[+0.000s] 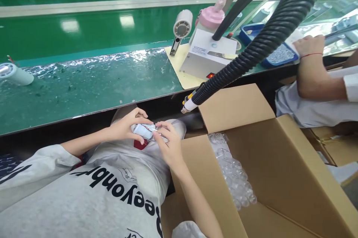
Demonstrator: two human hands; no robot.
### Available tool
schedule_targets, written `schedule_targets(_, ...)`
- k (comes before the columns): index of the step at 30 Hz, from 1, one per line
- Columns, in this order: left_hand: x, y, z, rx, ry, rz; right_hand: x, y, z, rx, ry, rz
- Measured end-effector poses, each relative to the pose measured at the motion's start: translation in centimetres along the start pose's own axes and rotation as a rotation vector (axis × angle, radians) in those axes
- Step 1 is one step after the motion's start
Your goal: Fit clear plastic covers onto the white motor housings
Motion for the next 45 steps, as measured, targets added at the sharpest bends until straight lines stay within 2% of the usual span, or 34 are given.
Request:
schedule_targets(4,0.4,-0.8,0.3,-0.122,-0.039,0.072,1.2,0.6,0.1,0.052,-0.113,-0.202)
schedule_targets(6,1.0,-0.9,0.4,-0.151,-0.017,0.146,1.4,0.7,0.1,0.032,-0.122,-0.29)
schedule_targets(9,1.0,-0.6,0.6,-0.107,0.101,0.331,0.2,0.4,0.2,-0.081,0.013,-0.243)
schedule_targets(13,0.3,-1.5,1.3,-0.133,0.268,0.65,-1.7,0.2,1.1,-0.145,0.236,0.036)
schedule_targets(15,0.1,-1.7,1.6,-0.159,0.291,0.676,-2.2,0.3,1.6,-0.138,0.284,0.086)
schedule_targets(17,0.2,-1.3,1.7,-0.162,0.245,0.633,-2.3,0.2,1.9,-0.137,0.291,0.08)
schedule_targets(21,1.3,-0.6,1.7,-0.169,0.11,0.563,-1.6,0.2,2.0,-0.144,0.206,0.009)
schedule_targets(29,2.8,-0.1,2.2,-0.191,-0.037,0.431,-1.4,-0.1,2.0,-0.176,0.03,-0.22)
schedule_targets(36,3.5,0.3,2.3,-0.181,-0.117,0.358,-0.6,-0.5,2.2,-0.187,-0.151,-0.361)
schedule_targets(45,3.6,0.4,2.5,-0.189,-0.128,0.336,0.2,-1.6,1.9,-0.172,-0.251,-0.485)
Point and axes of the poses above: each hand's wrist, its own z-axis away from the middle knuckle, its own y-axis out of the back of the hand, x = y × z, the point moved 9 cm from there along -z, towards the middle knuckle, and after that the axes turned 1 degree about y, right-handed, at the moved point
